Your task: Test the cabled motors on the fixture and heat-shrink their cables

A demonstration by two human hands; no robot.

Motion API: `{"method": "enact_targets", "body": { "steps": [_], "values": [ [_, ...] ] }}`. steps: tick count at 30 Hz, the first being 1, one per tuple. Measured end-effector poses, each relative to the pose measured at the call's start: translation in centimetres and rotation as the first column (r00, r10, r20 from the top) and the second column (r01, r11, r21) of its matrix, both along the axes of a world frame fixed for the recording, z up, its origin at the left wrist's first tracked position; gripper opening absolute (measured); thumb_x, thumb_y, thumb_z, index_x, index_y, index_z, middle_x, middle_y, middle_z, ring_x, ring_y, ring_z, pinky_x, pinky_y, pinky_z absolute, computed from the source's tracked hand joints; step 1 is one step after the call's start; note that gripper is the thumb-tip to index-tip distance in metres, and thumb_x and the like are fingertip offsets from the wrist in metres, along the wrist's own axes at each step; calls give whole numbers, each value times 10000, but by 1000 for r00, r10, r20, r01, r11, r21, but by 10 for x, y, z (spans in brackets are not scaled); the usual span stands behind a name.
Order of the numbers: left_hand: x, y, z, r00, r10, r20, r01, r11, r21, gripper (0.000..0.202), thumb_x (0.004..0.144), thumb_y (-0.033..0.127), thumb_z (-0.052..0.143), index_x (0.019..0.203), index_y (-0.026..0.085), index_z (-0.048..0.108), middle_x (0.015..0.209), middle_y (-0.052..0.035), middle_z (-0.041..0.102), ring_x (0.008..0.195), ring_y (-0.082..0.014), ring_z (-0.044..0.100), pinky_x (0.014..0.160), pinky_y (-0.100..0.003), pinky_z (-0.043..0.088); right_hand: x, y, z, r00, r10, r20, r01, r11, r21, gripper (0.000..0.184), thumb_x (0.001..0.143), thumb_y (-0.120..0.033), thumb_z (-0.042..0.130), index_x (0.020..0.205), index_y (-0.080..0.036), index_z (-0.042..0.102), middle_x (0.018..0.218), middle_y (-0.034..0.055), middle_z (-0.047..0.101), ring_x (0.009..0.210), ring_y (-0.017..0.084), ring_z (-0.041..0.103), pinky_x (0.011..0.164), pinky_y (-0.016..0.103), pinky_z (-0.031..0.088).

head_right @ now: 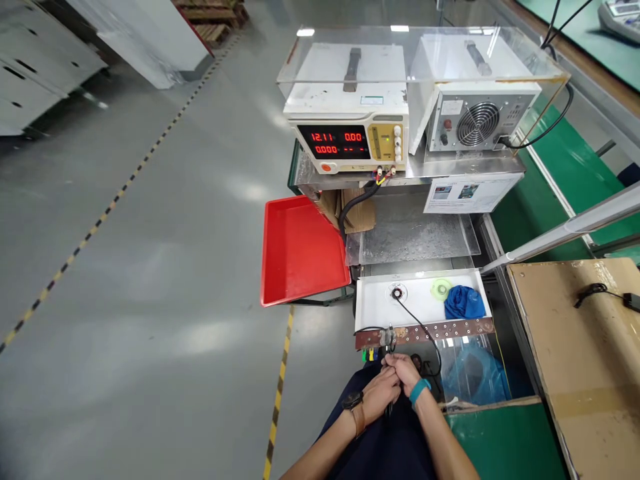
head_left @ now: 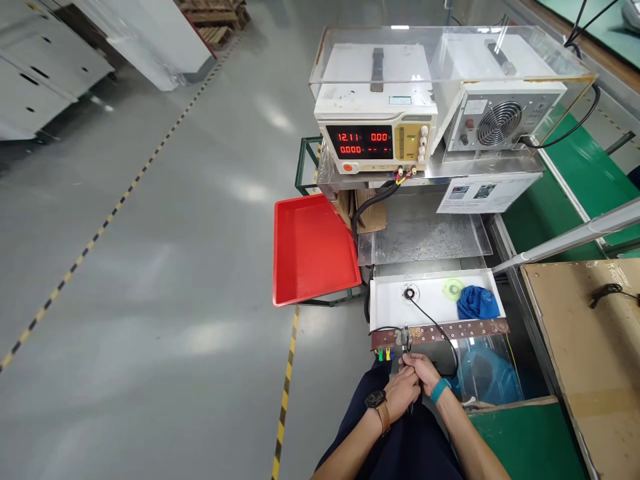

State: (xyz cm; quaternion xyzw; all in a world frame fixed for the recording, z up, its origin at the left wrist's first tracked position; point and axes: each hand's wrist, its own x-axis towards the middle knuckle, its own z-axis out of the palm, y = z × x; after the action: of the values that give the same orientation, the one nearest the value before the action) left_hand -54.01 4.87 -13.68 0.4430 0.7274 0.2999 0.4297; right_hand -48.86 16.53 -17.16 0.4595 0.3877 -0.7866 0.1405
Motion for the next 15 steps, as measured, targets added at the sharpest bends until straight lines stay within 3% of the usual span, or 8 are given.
{"method": "enact_targets", "body": {
  "steps": [6, 10, 13, 15],
  "values": [
    [1, -5, -9, 998, -51, -21, 53, 996, 78, 189, 876, 143, 568, 765, 203, 709, 1174, -82, 721, 1269, -262, 581, 1200, -464, 435, -2, -2, -11, 999, 32, -21, -31, 998, 54, 527, 531, -606, 913, 701, -141, 734, 626, 10, 643, 599, 125, 544, 612, 255, 380],
    [5, -27, -4, 999, -25, -33, 32, 975, 222, 264, 875, 105, 508, 855, 225, 743, 1216, -87, 724, 1360, -263, 558, 1251, -495, 374, -5, -8, -18, 998, -68, -3, 68, 993, 93, 572, 471, -644, 914, 665, -141, 725, 563, -1, 595, 547, 108, 472, 577, 260, 333],
    [2, -44, 1, 965, 263, -9, -258, 951, 171, 362, 908, 89, 375, 906, 218, 714, 1046, -96, 736, 1138, -228, 667, 1064, -413, 521, -8, -14, -23, 995, -91, -27, 94, 986, 137, 598, 476, -685, 899, 654, -143, 723, 551, 12, 598, 555, 123, 484, 608, 282, 369],
    [-4, -46, 1, 866, 500, -12, -500, 866, 1, 354, 936, 134, 347, 948, 210, 692, 994, -100, 746, 1000, -224, 704, 954, -381, 551, -9, -17, -25, 994, -93, -51, 101, 977, 188, 601, 501, -711, 886, 641, -151, 719, 539, 17, 596, 590, 144, 521, 666, 298, 415]
  ]
}}
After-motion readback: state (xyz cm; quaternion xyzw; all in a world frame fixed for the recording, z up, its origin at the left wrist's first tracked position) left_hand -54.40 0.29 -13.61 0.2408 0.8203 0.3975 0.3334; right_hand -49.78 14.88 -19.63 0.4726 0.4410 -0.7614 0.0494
